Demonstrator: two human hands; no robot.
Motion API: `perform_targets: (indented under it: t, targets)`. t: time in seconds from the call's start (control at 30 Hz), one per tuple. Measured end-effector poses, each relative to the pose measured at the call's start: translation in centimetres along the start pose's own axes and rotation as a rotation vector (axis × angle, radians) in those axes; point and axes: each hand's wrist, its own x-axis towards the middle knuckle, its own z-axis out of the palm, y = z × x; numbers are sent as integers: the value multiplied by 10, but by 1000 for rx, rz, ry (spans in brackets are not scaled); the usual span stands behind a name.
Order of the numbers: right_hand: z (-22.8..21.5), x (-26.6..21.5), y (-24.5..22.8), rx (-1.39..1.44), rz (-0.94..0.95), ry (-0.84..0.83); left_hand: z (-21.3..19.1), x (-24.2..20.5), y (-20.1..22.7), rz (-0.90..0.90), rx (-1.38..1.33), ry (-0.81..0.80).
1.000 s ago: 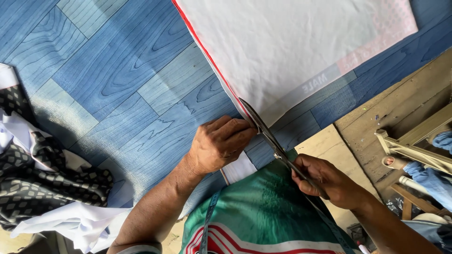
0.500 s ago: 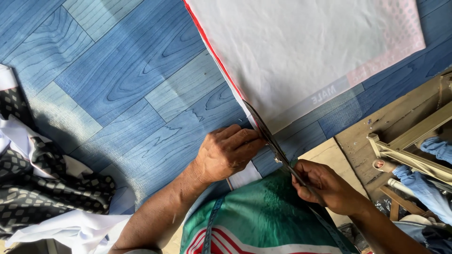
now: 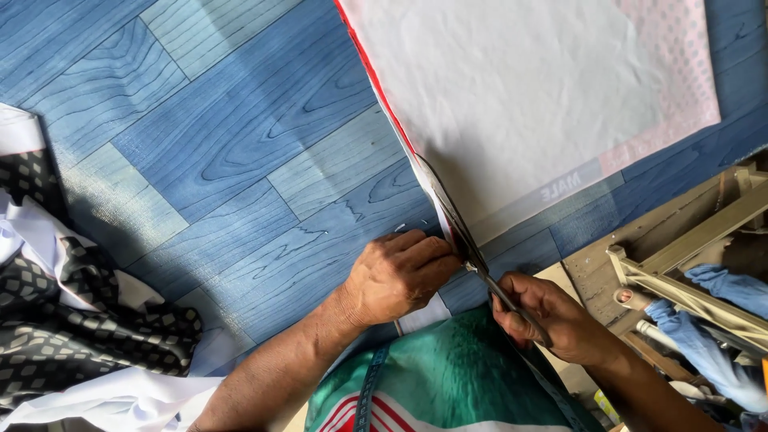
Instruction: The person uses large shears to cut a white fabric laid on a blue table, following yellow and red chalk lines. They cut along the marked edges, separate the cut piece, and then reposition the fabric to continue cutting along another marked curve.
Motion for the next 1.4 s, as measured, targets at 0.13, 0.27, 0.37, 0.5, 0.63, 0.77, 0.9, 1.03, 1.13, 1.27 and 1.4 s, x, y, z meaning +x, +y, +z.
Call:
perform_targets:
  t: [0.13, 0.27, 0.37, 0.5, 0.63, 0.77, 0.9, 1.03, 1.13, 1.27, 1.4]
  targets:
    - [11, 4, -22, -131, -49, -28, -2, 0, -1, 2, 10, 6]
    - [4, 13, -17, -119, -52, -13, -1, -1, -1, -4, 4, -3]
    - [2, 18, -14, -21, -4, 15, -4, 0, -1, 14, 26, 7]
    - [8, 25, -30, -38, -38, -31, -3, -2, -1, 11, 16, 16]
    - [11, 43, -41, -10, -206, -40, 11, -3, -2, 20, 24, 161]
    - [-8, 48, -23, -3, -163, 5, 8, -2, -1, 20, 34, 166]
    - [-8, 59, -31, 20, -174, -2, 12, -5, -3, 43, 9, 171]
    - [-13, 74, -36, 28, -212, -9, 10, -5, -3, 61, 3, 118]
    - [-6, 74, -43, 17, -177, 14, 12, -10, -3, 76, 23, 94]
    - [-5, 87, -53, 46, -204, -13, 8, -3, 3, 119, 34, 69]
    - [6, 89, -64, -23, -199, 28, 12, -4, 9, 120, 29, 26]
